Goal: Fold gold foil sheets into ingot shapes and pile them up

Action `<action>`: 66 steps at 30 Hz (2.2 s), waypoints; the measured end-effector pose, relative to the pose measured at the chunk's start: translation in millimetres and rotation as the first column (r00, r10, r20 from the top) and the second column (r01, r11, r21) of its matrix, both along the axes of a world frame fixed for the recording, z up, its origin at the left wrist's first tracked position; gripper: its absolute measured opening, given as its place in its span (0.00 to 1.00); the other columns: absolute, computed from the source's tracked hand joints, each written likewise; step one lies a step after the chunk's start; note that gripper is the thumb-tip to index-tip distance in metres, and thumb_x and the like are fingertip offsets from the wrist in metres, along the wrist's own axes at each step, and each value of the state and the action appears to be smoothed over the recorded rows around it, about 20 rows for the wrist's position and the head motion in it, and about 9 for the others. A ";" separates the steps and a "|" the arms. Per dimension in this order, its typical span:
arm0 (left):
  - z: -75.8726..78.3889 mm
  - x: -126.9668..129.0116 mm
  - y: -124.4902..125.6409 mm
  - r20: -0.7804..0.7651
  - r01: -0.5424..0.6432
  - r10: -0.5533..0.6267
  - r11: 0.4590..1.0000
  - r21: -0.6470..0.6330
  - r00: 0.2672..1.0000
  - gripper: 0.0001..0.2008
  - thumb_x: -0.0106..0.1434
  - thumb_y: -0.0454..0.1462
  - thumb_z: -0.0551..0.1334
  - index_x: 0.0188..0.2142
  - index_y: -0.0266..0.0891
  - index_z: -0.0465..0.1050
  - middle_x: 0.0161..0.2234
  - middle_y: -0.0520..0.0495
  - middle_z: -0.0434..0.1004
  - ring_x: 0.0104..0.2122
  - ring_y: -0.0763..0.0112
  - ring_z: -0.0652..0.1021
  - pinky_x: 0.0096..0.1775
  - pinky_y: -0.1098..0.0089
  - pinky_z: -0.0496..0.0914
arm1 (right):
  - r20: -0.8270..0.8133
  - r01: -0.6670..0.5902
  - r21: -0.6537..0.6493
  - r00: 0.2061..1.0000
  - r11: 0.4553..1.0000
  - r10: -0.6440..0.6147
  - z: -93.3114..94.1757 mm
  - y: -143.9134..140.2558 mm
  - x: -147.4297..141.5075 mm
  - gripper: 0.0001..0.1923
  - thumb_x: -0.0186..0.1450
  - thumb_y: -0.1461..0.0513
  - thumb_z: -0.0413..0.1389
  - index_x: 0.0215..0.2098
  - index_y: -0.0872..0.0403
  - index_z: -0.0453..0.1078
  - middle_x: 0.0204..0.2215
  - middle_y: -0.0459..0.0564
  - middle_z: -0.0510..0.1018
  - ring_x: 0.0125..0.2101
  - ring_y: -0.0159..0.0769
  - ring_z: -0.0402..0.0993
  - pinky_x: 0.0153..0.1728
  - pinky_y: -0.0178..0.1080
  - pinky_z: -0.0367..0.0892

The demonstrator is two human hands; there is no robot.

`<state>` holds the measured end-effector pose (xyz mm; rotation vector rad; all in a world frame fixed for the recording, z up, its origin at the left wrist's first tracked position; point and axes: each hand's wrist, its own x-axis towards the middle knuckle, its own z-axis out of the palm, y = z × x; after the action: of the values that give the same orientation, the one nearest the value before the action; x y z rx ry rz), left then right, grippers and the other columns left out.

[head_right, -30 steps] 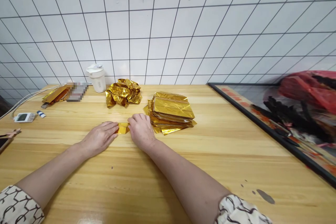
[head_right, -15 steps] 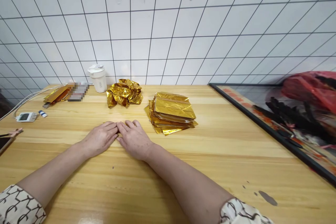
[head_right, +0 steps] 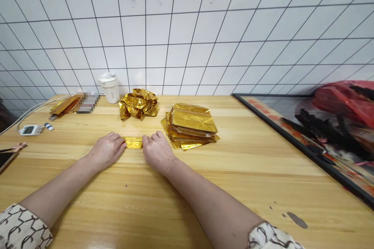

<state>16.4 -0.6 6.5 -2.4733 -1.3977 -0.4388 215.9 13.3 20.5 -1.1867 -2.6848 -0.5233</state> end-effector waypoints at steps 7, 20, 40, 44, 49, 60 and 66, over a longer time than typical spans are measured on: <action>-3.5 5.4 -0.4 0.132 0.094 -0.089 0.995 -0.036 0.987 0.10 0.66 0.33 0.52 0.36 0.38 0.73 0.38 0.42 0.76 0.41 0.63 0.75 0.45 0.63 0.73 | 0.004 -0.033 0.054 0.999 0.998 0.033 -2.2 -1.5 -2.8 0.07 0.62 0.70 0.50 0.30 0.58 0.70 0.23 0.52 0.77 0.27 0.39 0.67 0.33 0.41 0.48; -6.1 10.8 -2.4 0.191 0.258 -0.219 0.943 -0.212 0.957 0.18 0.68 0.38 0.51 0.54 0.34 0.65 0.54 0.38 0.72 0.57 0.60 0.68 0.58 0.56 0.64 | -0.143 -0.093 -0.010 0.986 0.996 0.091 -4.6 -4.6 -6.5 0.10 0.65 0.68 0.48 0.40 0.61 0.70 0.33 0.57 0.78 0.36 0.43 0.69 0.43 0.45 0.53; 2.9 10.5 -3.7 0.187 0.244 -0.214 0.957 -0.155 0.959 0.12 0.67 0.37 0.54 0.47 0.35 0.70 0.45 0.41 0.77 0.48 0.61 0.74 0.52 0.60 0.69 | -0.067 -0.096 -0.196 0.994 0.976 0.084 5.4 -6.8 -11.1 0.13 0.68 0.66 0.46 0.48 0.62 0.67 0.43 0.58 0.77 0.43 0.44 0.69 0.44 0.45 0.55; 4.0 5.8 -1.7 0.180 0.205 -0.175 0.966 -0.157 0.968 0.09 0.66 0.37 0.55 0.38 0.36 0.73 0.39 0.41 0.78 0.43 0.61 0.76 0.47 0.62 0.71 | -0.009 -0.062 -0.141 0.998 0.988 0.061 5.5 -5.5 -8.8 0.11 0.69 0.66 0.45 0.43 0.61 0.69 0.36 0.56 0.79 0.37 0.42 0.70 0.40 0.43 0.54; 0.8 -2.6 3.5 0.204 0.134 -0.108 0.984 -0.118 0.973 0.12 0.67 0.38 0.54 0.33 0.39 0.75 0.35 0.43 0.79 0.39 0.64 0.77 0.43 0.64 0.72 | -0.012 -0.027 -0.074 1.000 0.997 0.026 3.4 -1.5 -3.9 0.11 0.70 0.65 0.45 0.39 0.59 0.69 0.29 0.54 0.79 0.32 0.40 0.71 0.37 0.41 0.52; -5.4 -13.5 13.4 0.181 -0.025 0.043 0.995 -0.099 0.983 0.12 0.65 0.37 0.57 0.27 0.39 0.74 0.32 0.45 0.79 0.34 0.65 0.76 0.35 0.67 0.71 | -0.020 0.042 -0.013 0.999 0.999 -0.042 0.9 9.5 7.3 0.12 0.68 0.67 0.47 0.33 0.57 0.72 0.23 0.51 0.77 0.28 0.38 0.70 0.34 0.39 0.53; -6.1 -13.3 13.8 0.247 -0.053 0.071 0.996 -0.077 0.966 0.10 0.62 0.34 0.59 0.24 0.40 0.70 0.29 0.48 0.76 0.33 0.67 0.74 0.34 0.69 0.70 | -0.187 0.106 -0.151 0.973 0.983 -0.134 -2.6 12.9 8.3 0.09 0.67 0.65 0.50 0.34 0.55 0.73 0.30 0.53 0.76 0.35 0.38 0.69 0.37 0.37 0.56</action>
<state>3.1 13.2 0.4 -2.4895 -1.6062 -0.7210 224.2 26.2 17.9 -1.3673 -2.5278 -0.2206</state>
